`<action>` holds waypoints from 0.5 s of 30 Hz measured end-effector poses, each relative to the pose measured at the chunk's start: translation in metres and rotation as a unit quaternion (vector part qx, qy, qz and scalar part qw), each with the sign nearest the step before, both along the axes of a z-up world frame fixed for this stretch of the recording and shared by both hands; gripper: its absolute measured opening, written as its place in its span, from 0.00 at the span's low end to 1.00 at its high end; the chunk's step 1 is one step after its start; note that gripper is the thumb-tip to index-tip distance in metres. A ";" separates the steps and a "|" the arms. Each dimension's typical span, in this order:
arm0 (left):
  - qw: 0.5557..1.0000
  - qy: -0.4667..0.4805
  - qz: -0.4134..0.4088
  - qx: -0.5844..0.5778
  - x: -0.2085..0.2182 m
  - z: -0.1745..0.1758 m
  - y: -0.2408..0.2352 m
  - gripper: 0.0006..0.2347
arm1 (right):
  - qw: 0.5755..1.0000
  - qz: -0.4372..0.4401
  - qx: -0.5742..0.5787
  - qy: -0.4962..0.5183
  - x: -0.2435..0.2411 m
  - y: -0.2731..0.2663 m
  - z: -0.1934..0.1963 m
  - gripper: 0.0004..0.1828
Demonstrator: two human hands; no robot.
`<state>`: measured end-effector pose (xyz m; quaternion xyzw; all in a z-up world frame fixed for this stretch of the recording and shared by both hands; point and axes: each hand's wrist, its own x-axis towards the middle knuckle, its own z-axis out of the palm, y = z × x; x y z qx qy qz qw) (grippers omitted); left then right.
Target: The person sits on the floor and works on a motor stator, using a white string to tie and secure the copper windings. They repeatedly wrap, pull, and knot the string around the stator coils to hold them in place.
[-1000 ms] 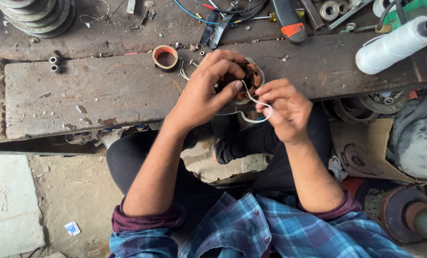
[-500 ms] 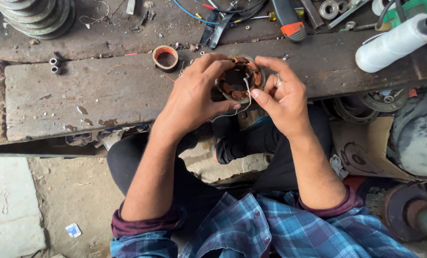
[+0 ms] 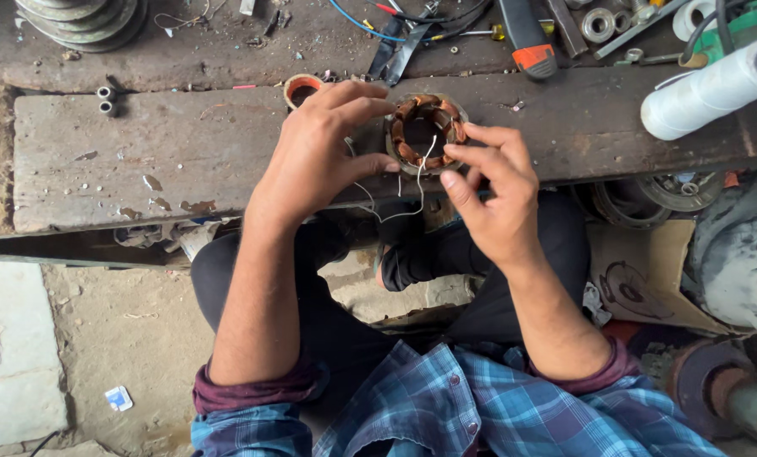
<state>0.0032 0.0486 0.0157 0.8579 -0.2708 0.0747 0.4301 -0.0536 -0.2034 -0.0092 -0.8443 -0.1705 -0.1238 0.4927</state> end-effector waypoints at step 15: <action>0.995 -0.002 -0.062 -0.073 -0.005 -0.007 -0.027 0.07 | 1.000 0.028 0.001 0.010 0.005 0.002 0.006 0.15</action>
